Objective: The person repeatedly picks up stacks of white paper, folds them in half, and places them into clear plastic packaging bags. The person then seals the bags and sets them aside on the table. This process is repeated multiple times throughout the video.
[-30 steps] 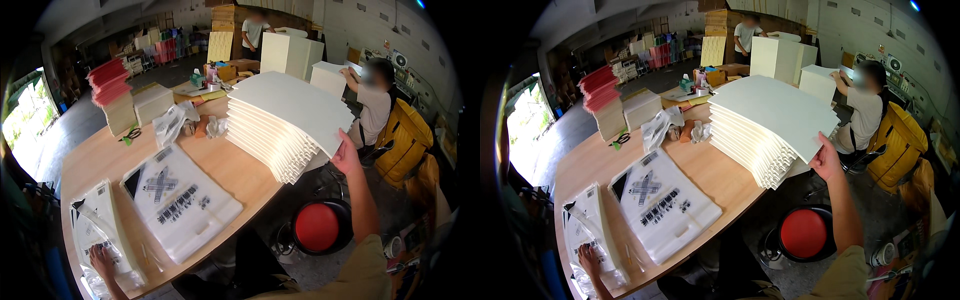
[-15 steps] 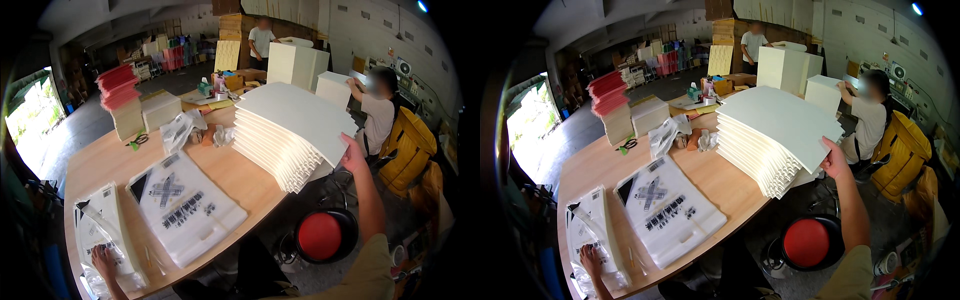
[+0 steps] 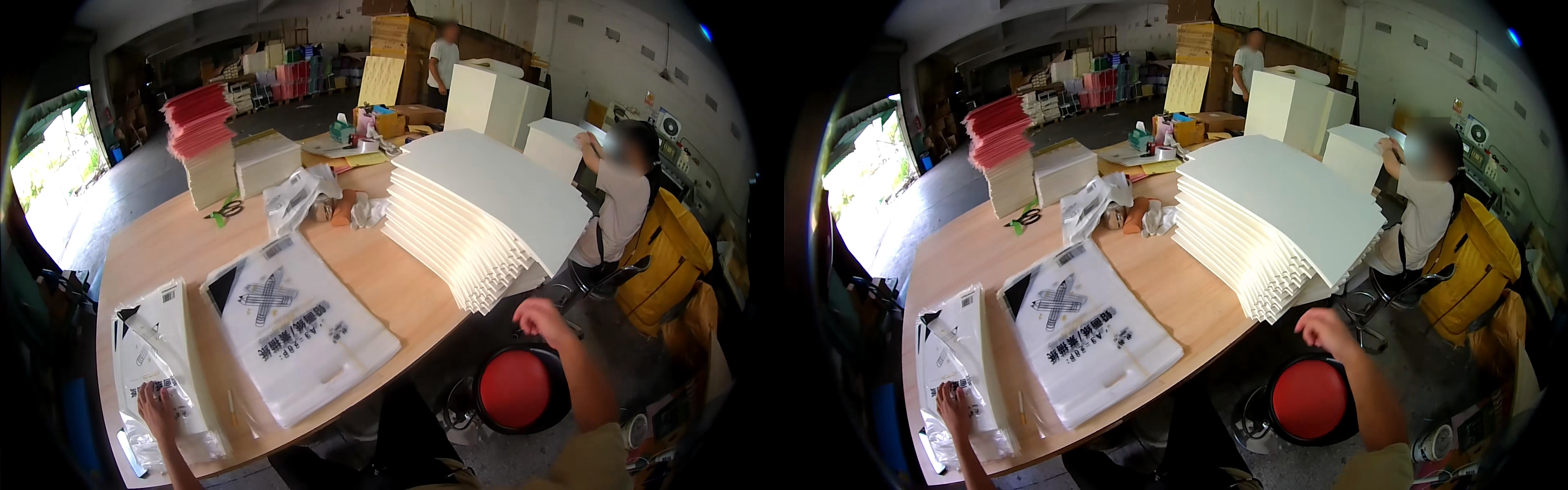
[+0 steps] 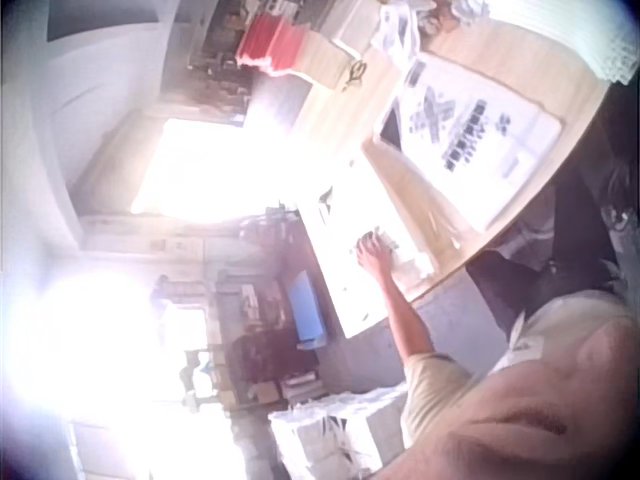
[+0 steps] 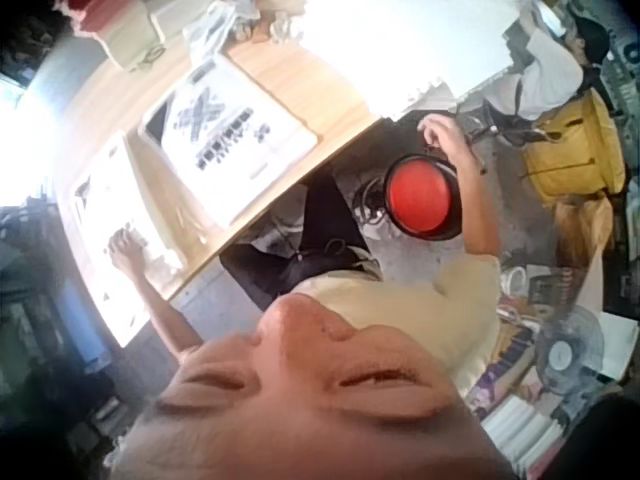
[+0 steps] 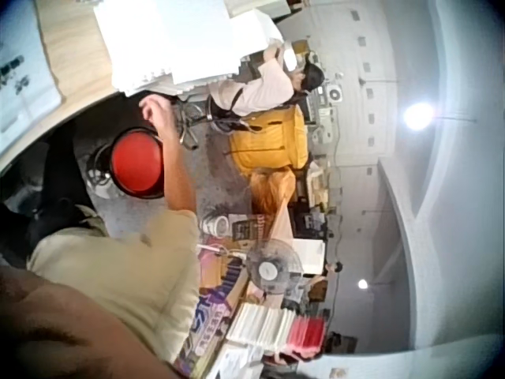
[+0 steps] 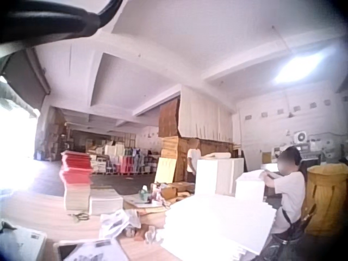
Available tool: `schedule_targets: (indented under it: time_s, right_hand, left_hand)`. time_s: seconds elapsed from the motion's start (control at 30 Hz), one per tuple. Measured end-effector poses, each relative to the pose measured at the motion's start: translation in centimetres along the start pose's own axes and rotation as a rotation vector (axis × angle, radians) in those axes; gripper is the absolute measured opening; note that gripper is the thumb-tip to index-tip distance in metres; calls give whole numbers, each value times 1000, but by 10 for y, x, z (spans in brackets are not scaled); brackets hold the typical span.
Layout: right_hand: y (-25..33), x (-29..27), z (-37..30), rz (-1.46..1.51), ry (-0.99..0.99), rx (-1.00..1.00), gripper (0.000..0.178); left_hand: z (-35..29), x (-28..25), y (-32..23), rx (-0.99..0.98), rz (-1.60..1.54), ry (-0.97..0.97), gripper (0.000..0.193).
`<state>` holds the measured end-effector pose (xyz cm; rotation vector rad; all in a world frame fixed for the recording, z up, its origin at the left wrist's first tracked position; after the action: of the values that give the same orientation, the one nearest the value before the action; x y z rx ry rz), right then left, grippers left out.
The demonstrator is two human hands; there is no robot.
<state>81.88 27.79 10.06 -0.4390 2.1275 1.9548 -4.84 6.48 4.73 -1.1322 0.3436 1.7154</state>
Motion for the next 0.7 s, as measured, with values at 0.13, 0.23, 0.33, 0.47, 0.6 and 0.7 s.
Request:
schedule_targets:
  time_s: [0.13, 0.23, 0.33, 0.47, 0.6, 0.7]
  right_hand:
    - [69, 75, -19, -226, 273, -148, 25]
    - [125, 112, -20, -224, 307, -286, 25]
    - [197, 174, -32, -185, 351, -531, 21]
    - [279, 273, -73, -301, 536, -831, 13]
    - [218, 319, -97, -568, 1497, -468, 21]
    - [195, 309, 3, -882, 736, -825, 21]
  left_hand:
    - [13, -9, 32, -32, 107, 228, 41]
    - [37, -88, -127, 219, -97, -77, 29]
    - [23, -90, -270, 181, -674, 271, 15]
    - [12, -104, -418, 485, -812, 268, 14]
    - [17, -115, -465, 364, -1270, 416, 29]
    - [-68, -129, -476, 961, -1172, 886, 28]
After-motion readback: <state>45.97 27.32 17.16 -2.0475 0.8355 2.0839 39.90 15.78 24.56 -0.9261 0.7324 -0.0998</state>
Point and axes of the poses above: each hand's wrist, its own z-axis towards the middle knuckle, its own x-axis out of the palm, y = z × x, the point moved 10 cm from there along z, towards the middle knuckle, and after that the axes turned 3 degrees about -y, right-handed, at the moved point
